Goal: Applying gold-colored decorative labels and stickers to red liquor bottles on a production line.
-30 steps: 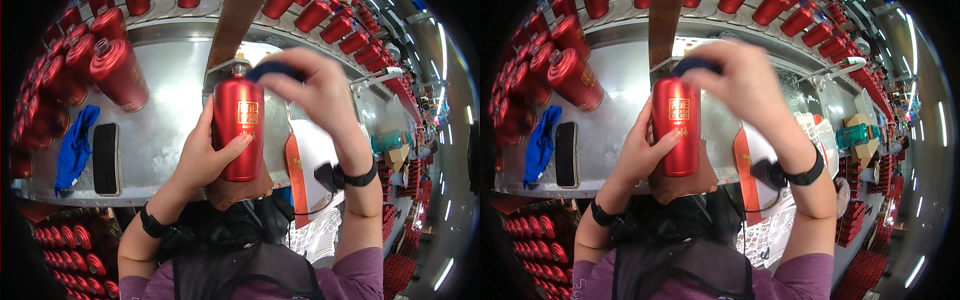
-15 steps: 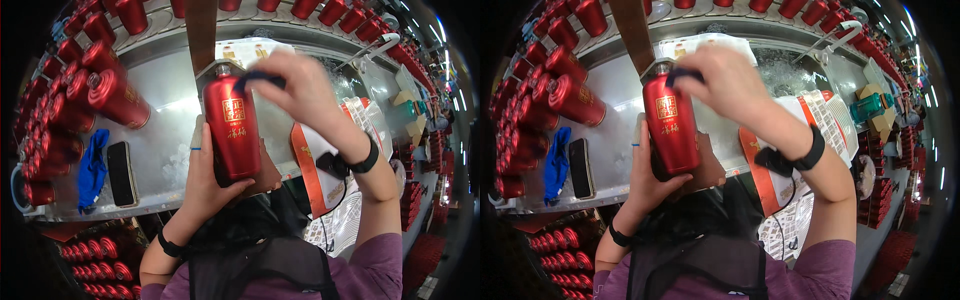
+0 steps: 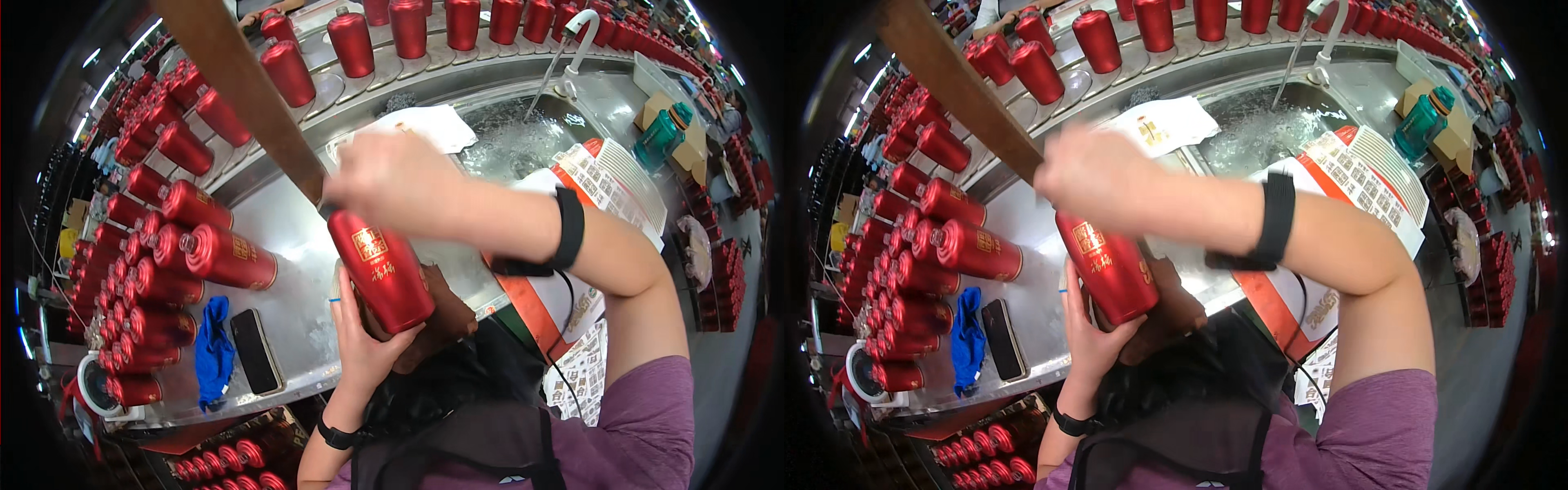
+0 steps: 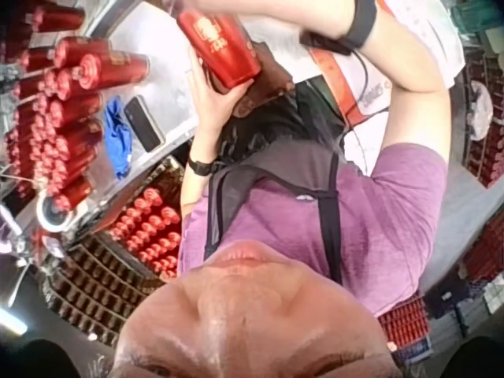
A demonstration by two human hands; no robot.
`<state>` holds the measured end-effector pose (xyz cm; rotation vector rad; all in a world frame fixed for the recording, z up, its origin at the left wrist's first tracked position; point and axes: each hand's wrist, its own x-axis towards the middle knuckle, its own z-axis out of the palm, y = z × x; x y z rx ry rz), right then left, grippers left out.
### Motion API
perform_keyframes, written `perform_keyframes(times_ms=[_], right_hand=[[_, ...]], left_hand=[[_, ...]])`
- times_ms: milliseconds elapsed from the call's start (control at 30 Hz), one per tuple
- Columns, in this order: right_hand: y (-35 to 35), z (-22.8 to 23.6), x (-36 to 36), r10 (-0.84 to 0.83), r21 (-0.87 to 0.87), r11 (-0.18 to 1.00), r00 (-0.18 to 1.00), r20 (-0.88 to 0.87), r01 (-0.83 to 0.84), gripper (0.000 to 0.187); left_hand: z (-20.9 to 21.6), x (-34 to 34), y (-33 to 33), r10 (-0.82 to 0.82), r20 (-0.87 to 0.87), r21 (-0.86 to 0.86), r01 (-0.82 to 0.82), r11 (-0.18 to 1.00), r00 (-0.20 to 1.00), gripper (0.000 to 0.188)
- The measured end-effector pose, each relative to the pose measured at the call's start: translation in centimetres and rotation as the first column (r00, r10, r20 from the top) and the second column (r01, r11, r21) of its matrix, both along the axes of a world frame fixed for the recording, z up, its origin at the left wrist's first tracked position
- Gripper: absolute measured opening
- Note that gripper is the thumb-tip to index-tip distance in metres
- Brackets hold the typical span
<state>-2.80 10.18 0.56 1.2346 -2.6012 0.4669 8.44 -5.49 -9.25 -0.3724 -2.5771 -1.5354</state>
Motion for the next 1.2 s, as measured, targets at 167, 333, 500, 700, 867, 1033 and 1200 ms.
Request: perform_keyframes(times_ms=[167,333,500,700,867,1033,1200], right_hand=[[2.6,-1.5,-0.3,-0.096,-0.310,0.944,0.993,0.071,0.113,0.010],[3.9,-0.3,-1.0,-0.132,-0.178,0.979,0.976,-0.171,0.101,0.010],[10.8,-1.1,-3.9,-0.362,-0.184,0.926,0.912,-0.194,0.328,0.016],[23.7,-1.9,-2.7,-0.495,-0.184,0.789,0.784,0.375,0.586,0.044],[36.6,-4.6,-5.6,-0.684,-0.337,0.392,0.516,0.516,0.856,0.035],[43.4,-5.6,-11.6,-0.901,-0.135,0.154,0.196,0.388,0.979,0.046],[40.4,-6.2,-14.1,-0.993,0.161,0.110,0.115,-0.019,0.981,0.049]], left_hand=[[0.3,-0.1,-0.1,-0.027,-0.010,-0.063,0.026,0.998,1.000,0.125],[-1.1,-0.3,-0.3,-0.042,-0.076,-0.165,0.029,0.986,0.996,0.127],[0.9,0.4,0.1,-0.014,-0.110,-0.221,-0.011,0.975,0.994,0.124],[2.9,-0.9,0.8,-0.346,-0.345,-0.628,0.059,0.776,0.873,0.109],[2.6,-1.0,1.2,-0.207,-0.309,-0.519,0.017,0.855,0.928,0.110],[0.5,0.5,0.6,-0.006,-0.114,-0.270,-0.025,0.962,0.993,0.113],[-0.4,1.6,-0.3,0.052,-0.064,-0.181,-0.063,0.981,0.997,0.110]])
